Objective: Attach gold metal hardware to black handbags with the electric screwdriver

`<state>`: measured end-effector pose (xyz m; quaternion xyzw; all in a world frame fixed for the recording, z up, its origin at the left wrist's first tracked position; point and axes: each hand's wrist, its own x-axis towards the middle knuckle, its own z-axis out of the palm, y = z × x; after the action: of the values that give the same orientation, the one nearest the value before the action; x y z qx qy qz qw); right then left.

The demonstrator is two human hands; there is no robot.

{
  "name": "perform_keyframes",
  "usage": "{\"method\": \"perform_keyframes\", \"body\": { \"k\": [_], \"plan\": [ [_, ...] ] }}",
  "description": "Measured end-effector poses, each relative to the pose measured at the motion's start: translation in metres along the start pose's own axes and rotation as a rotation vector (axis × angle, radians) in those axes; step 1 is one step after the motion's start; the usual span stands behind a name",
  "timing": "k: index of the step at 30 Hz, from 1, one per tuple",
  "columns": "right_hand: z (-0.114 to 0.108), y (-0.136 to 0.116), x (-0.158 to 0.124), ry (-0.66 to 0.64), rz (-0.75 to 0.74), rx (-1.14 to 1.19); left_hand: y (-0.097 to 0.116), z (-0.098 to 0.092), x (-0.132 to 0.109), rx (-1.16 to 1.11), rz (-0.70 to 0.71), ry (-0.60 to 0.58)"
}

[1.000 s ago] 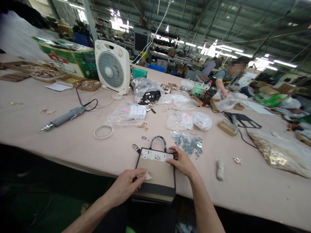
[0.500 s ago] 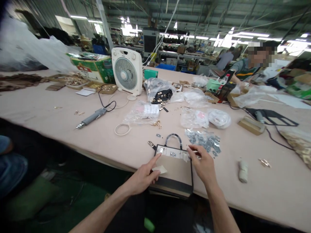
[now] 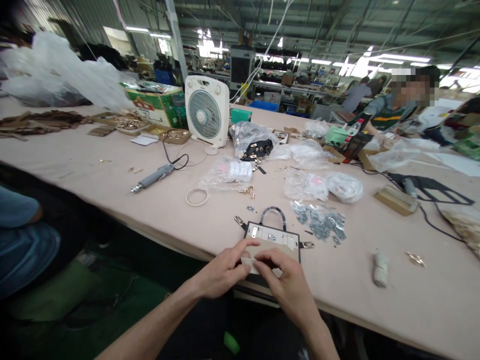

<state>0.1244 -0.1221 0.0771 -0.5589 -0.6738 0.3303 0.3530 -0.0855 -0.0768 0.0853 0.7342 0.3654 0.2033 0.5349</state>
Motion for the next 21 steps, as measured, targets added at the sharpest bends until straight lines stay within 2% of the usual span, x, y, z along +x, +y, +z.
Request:
{"method": "perform_keyframes", "body": {
  "k": [6,10,17,21],
  "plan": [
    [0.001,-0.007,-0.001,-0.003,0.043,0.01,0.002,0.0,-0.007,-0.017,-0.005,0.047],
    [0.002,-0.013,-0.001,-0.036,0.013,-0.002,0.003,-0.002,-0.013,0.021,0.014,0.058],
    [0.011,-0.021,0.007,-0.002,-0.12,-0.131,0.007,-0.011,-0.025,0.098,0.025,0.104],
    [0.017,-0.012,0.009,0.004,-0.259,-0.156,0.007,-0.015,-0.035,0.178,0.017,0.149]
  ]
}}
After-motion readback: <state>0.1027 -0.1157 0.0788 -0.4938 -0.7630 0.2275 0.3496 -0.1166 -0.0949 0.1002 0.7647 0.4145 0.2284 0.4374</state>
